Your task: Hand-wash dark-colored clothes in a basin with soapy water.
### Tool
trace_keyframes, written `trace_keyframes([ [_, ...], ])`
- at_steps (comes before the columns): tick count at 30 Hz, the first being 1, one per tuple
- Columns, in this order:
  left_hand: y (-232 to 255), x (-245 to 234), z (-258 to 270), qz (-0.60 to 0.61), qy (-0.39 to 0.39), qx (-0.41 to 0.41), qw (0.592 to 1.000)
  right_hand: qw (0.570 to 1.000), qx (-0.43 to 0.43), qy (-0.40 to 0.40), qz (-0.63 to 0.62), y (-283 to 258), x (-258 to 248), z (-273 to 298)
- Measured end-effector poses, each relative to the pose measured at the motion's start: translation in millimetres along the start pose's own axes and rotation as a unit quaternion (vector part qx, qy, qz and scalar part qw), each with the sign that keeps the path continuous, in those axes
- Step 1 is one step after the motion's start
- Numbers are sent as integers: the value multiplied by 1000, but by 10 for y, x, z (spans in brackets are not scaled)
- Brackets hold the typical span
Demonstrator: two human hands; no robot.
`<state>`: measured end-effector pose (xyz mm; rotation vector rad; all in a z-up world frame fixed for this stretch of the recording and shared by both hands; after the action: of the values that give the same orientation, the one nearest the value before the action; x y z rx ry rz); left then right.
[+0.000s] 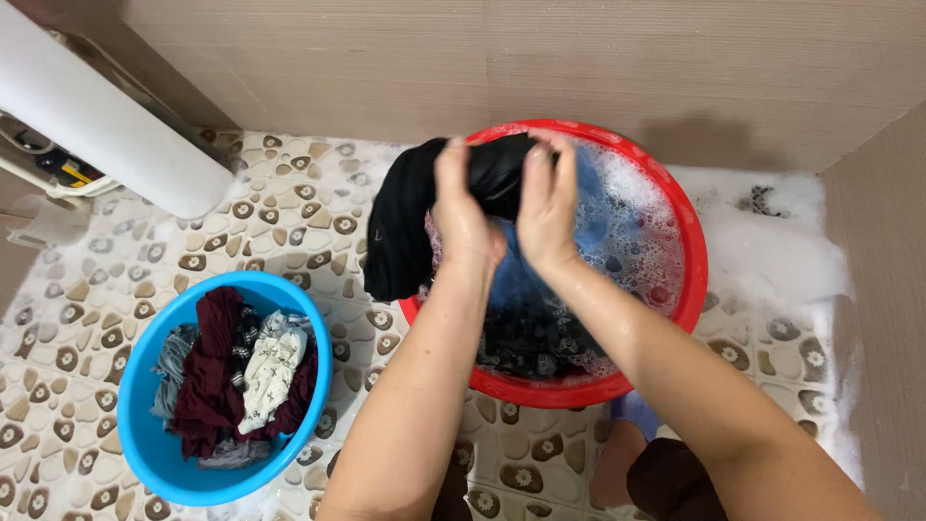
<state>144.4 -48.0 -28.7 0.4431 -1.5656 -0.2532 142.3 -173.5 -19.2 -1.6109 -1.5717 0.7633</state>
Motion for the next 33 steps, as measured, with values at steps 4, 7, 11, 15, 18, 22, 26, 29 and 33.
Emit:
trace_keyframes([
  [4,152,7,78,-192,13,56,980,976,96,12,-197,152,-28,-122],
  [7,210,219,99,-351,-84,97,927,904,341,-10,-257,417,58,20],
  [11,388,566,304,-605,-152,169,763,789,469,-187,-349,698,347,275],
  [15,151,363,189,-591,-214,75,774,698,537,-287,-378,620,523,520],
  [18,280,434,187,-655,-201,130,717,671,527,-289,-433,771,596,581],
  [22,385,-113,50,-573,54,-94,812,673,534,-265,-438,541,616,549],
  [26,604,-244,-104,-305,65,-35,950,729,398,-369,-416,27,733,325],
  [29,691,-499,-275,-147,82,14,986,874,166,-437,-133,-86,656,224],
  [33,661,-456,-193,-49,118,1,992,917,-186,-332,121,-562,564,266],
])
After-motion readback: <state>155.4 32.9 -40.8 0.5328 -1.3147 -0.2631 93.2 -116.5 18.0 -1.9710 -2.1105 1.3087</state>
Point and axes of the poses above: each hand's wrist, its own z-axis away from the middle knuckle, its own x-axis out of the palm, y = z × x, the point moved 10 cm from there along -z, towards the middle knuckle, and after that the axes turned 8 degrees about -y, right-handed, at the moved point
